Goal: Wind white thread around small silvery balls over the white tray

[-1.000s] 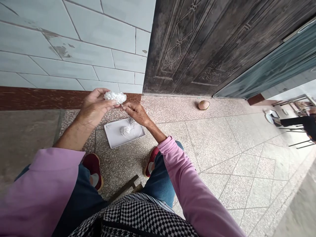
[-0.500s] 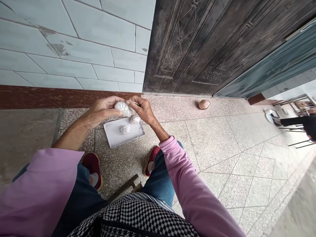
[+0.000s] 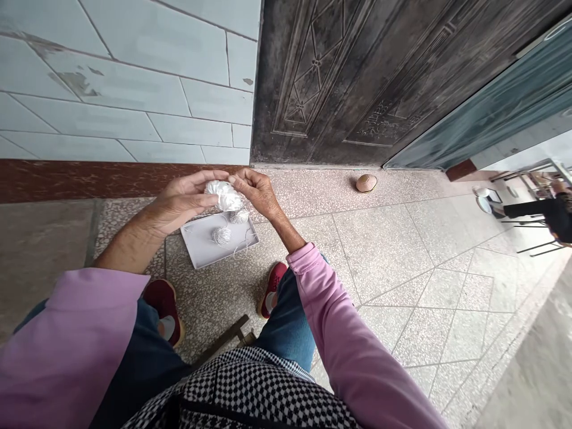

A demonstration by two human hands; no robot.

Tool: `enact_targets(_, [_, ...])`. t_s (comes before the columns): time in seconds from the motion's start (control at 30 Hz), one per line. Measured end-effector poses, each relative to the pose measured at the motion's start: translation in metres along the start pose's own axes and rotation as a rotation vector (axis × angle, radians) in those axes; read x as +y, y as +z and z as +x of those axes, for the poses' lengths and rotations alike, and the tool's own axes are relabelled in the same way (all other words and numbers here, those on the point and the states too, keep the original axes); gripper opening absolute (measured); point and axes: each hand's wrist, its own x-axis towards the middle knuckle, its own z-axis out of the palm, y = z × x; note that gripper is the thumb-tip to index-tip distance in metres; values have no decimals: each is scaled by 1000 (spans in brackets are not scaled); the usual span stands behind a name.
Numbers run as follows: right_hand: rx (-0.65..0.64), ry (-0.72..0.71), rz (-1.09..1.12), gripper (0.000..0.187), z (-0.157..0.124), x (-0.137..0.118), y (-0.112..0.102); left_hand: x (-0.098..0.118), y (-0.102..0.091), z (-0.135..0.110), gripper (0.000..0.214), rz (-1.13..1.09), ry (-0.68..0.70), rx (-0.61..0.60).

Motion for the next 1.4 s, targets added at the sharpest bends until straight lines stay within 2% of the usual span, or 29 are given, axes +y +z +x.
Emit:
enact_targets(0.1, [-60, 38, 13, 55, -3, 1, 8, 5, -3, 3, 60, -106, 89, 77])
enact_targets(0.23, [-185, 94, 19, 48, -10, 1, 22, 10, -18, 6, 52, -143, 225, 217])
enact_targets(0.37, [-260, 123, -21, 53, -11, 7, 30, 17, -41, 4, 63, -139, 294, 363])
enact_targets(0.47, [-327, 138, -29, 53, -10, 17, 24, 24, -66, 3, 68, -135, 330, 451])
enact_targets(0.6, [-342, 162, 11, 62, -7, 29, -4, 44, -111, 0, 70, -172, 455, 678])
enact_targets(0.73, [-247, 200, -11, 59, -7, 38, -52, 79, -150, -30, 51, -91, 433, 928])
enact_targets(0.8, [-162, 281, -66, 51, -9, 40, -77, 94, -163, -54, 30, -87, 395, 1018])
enact_targets(0.83, [-101, 330, -113, 45, -11, 41, -89, 99, -168, -64, 22, -63, 373, 1020])
enact_targets(0.93, [27, 401, -234, 30, -14, 44, -119, 106, -175, -80, 13, -66, 331, 1071])
enact_targets(1.0, [48, 415, -295, 25, -13, 46, -130, 100, -173, -74, 18, -77, 361, 1047])
enact_targets(1.03, [50, 411, -323, 25, -12, 47, -131, 94, -169, -66, 24, -68, 424, 1023])
enact_targets(1.07, [49, 400, -348, 25, -10, 47, -130, 87, -163, -56, 35, -75, 433, 959])
enact_targets(1.1, [49, 380, -365, 26, -7, 47, -125, 78, -155, -46, 49, -129, 428, 959])
enact_targets(1.13, [46, 342, -371, 28, -3, 47, -117, 68, -144, -35, 58, -159, 402, 889])
enact_targets(1.2, [30, 235, -352, 28, 4, 45, -93, 47, -118, -18, 67, -152, 356, 668])
enact_targets(1.27, [-51, 51, -260, 28, 10, 41, -61, 29, -87, -8, 65, -149, 312, 506])
enact_targets(1.33, [-142, -43, -160, 24, 13, 36, -27, 16, -58, -4, 59, -145, 246, 401])
enact_targets(1.4, [-203, -90, -92, 26, 13, 32, 5, 7, -37, -1, 59, -115, 210, 353])
